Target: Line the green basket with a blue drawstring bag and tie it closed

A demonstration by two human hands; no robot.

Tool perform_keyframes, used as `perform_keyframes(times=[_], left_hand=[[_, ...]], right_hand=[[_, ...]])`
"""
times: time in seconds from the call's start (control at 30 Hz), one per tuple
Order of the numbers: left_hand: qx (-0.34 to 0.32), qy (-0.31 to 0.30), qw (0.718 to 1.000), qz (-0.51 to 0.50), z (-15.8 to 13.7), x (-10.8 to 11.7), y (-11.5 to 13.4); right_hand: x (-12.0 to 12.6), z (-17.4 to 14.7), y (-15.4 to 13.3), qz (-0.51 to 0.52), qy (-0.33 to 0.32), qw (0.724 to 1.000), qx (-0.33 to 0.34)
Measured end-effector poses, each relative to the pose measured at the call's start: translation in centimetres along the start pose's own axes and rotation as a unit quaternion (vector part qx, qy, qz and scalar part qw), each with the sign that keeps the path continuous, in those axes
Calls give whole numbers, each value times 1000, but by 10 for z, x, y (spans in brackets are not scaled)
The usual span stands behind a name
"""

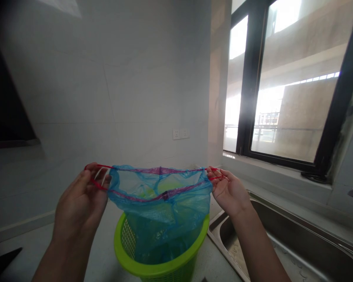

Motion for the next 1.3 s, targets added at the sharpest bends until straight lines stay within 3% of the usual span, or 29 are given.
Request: perform_keyframes(times=[0.17,0.3,0.5,0.67,0.77,0.9,1.0,1.07,1.13,1.3], left_hand=[[-2,-122,993,-4,-19,-32,1],[26,-153,987,52,-34,-44,-9],[107,-171,968,152,-52,-44,-34],[148,-250,927,235,-69,-52,-50],[137,-303,899,286,-81,-60,-57],[130,-384,851,335,-107,-75,-68],[131,-448,806,364,-129,-88,-75],[138,-480,784,369,-142,-95,-77],[156,-482,785,357,-147,-98,-79],[207,-429,824,307,-142,-91,-85]], right_hand=[[9,-3,1,-7,89,995,39],[4,-10,1,13,126,990,66],[-5,-14,13,37,98,994,37],[-30,-20,16,-45,3,993,112],[-37,-24,24,-135,13,980,146],[-47,-28,36,-333,22,927,171],[-66,-34,49,-511,-35,842,170],[-81,-43,52,-572,-77,792,199],[-92,-51,54,-593,-116,768,213],[-96,-56,62,-589,-163,768,189]])
Point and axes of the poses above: each hand's wrist, its own z-axis towards the middle knuckle, its own x-axis out of the back of the hand, y = z × x, the point moved 10 cm from there along z, towards the middle knuckle, and after that the axes turned 13 degrees about -z, right-handed, at the moved point
